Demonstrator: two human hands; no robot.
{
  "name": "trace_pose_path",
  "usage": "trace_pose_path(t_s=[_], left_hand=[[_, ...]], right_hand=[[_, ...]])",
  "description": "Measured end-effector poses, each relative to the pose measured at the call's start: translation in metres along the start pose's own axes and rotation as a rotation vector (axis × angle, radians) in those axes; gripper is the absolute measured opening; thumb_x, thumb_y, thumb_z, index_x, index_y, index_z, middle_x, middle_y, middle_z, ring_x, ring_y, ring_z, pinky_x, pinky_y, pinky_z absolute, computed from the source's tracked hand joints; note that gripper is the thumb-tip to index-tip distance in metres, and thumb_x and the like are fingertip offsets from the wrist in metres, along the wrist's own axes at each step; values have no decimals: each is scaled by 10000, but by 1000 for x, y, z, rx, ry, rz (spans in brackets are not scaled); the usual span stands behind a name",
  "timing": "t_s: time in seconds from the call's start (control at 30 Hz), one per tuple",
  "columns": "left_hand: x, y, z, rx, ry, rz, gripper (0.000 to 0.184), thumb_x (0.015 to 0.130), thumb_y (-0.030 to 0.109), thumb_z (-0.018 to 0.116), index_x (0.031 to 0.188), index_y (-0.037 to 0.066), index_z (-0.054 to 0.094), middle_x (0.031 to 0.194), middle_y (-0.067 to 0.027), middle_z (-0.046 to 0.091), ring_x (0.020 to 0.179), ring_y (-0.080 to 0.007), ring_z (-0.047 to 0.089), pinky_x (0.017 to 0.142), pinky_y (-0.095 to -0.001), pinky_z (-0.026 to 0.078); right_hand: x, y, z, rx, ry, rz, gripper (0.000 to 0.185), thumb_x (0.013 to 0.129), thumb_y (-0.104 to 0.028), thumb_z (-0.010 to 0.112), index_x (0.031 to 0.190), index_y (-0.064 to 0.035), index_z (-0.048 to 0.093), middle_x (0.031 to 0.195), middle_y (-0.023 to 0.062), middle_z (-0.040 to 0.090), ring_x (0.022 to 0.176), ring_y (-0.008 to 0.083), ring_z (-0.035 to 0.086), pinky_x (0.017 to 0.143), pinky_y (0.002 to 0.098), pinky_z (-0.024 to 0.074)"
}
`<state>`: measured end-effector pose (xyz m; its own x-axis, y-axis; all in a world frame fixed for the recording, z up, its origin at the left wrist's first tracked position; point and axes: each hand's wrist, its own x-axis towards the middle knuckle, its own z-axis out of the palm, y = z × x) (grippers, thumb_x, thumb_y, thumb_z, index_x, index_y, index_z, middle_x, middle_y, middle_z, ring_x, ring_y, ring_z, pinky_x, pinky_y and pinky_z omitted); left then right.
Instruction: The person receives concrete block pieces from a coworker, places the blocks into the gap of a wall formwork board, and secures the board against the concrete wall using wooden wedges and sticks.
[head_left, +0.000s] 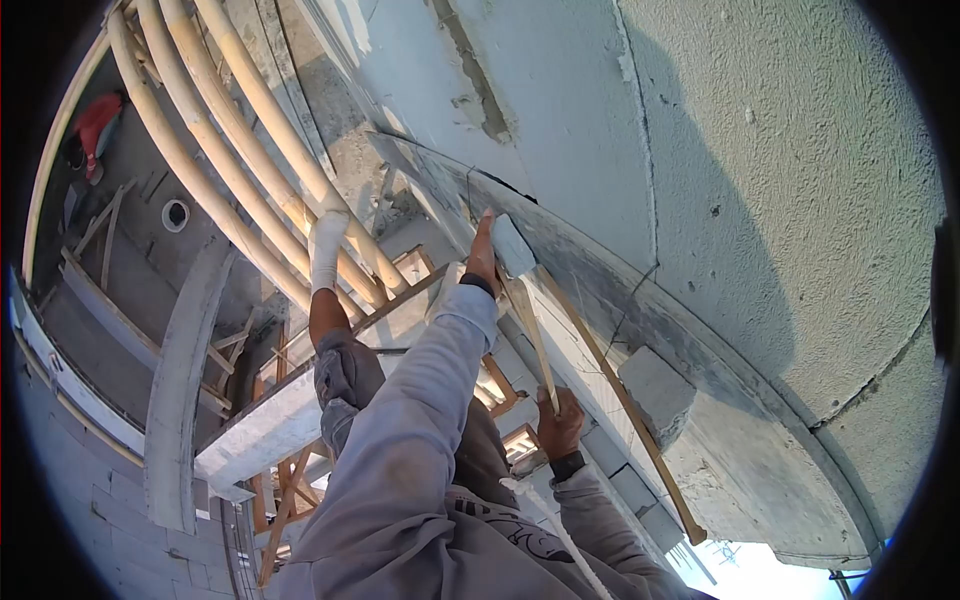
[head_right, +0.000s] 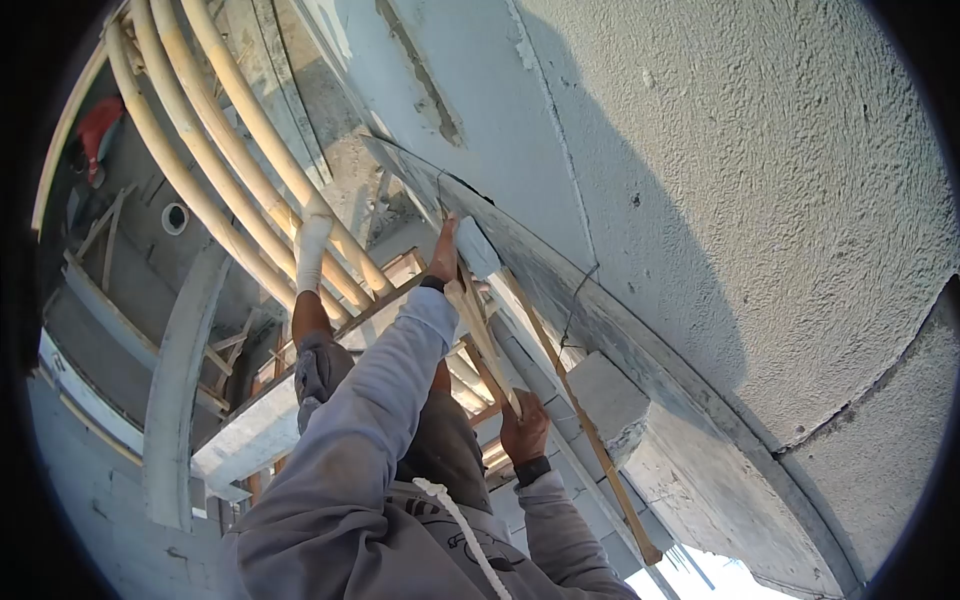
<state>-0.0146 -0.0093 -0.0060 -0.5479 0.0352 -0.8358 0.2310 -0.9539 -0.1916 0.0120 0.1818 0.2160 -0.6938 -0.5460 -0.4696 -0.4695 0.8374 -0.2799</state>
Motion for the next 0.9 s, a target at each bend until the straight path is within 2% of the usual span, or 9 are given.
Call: trace_pose_path(t_s=[0.07,0.17,0.37,0.5,0.57,0.67,0.7,0.83,0.9], left_hand=[[-4,6,3,11,69,-107,786,771,663,523,1304,93,432,1273,-113,490,1073,-288,532,898,-453,439],[10,3,-12,160,51,-176,772,752,668,505,1320,152,415,1299,-152,466,1106,-372,507,880,-614,400],[0,11,-10,233,89,-226,834,728,703,519,1326,131,412,1221,-185,495,1088,-383,511,880,-581,419],[-6,13,-8,292,138,-244,876,735,735,487,1347,114,399,1250,-207,471,1108,-393,491,934,-568,382],[-13,18,-6,329,129,-230,883,738,746,470,1353,117,393,1278,-208,452,1119,-395,483,944,-569,371],[-16,23,-3,358,121,-210,883,743,740,478,1357,112,392,1317,-212,421,1148,-404,462,949,-588,356],[-15,23,-1,356,123,-203,881,745,734,486,1358,108,393,1329,-214,411,1160,-408,453,948,-598,351],[-12,20,-4,668,211,242,851,754,652,574,1347,66,404,1315,-229,432,1184,-390,451,973,-510,376],[15,9,-25,1157,309,682,846,754,609,616,1338,32,408,1291,-236,461,1188,-375,459,975,-447,396]], right_hand=[[12,2,3,3,35,-57,152,801,-45,578,942,-2,613,827,161,616,739,344,611,669,386,488],[33,1,8,57,106,-90,179,780,-24,567,952,-11,613,845,154,617,758,332,618,683,378,495],[18,-2,3,111,45,-76,145,792,-10,576,934,-14,605,861,148,625,761,342,619,677,372,498],[-43,35,10,-38,-18,161,93,816,-22,587,906,-15,609,860,154,625,767,333,621,659,379,492],[-74,36,8,7,72,186,230,878,-218,579,782,-10,594,672,137,577,617,265,589,579,365,454],[-152,75,2,-96,-224,585,243,859,-251,585,820,-12,592,712,154,608,655,298,609,614,387,476],[-161,86,7,-164,-268,581,241,854,-254,587,839,-13,591,717,156,612,655,291,616,618,394,482],[-154,123,42,-363,-430,467,203,857,-246,577,887,-45,585,685,134,611,606,234,632,566,384,506],[-101,124,73,137,-498,976,191,876,-244,558,898,-57,587,654,103,595,555,189,613,482,329,493]])
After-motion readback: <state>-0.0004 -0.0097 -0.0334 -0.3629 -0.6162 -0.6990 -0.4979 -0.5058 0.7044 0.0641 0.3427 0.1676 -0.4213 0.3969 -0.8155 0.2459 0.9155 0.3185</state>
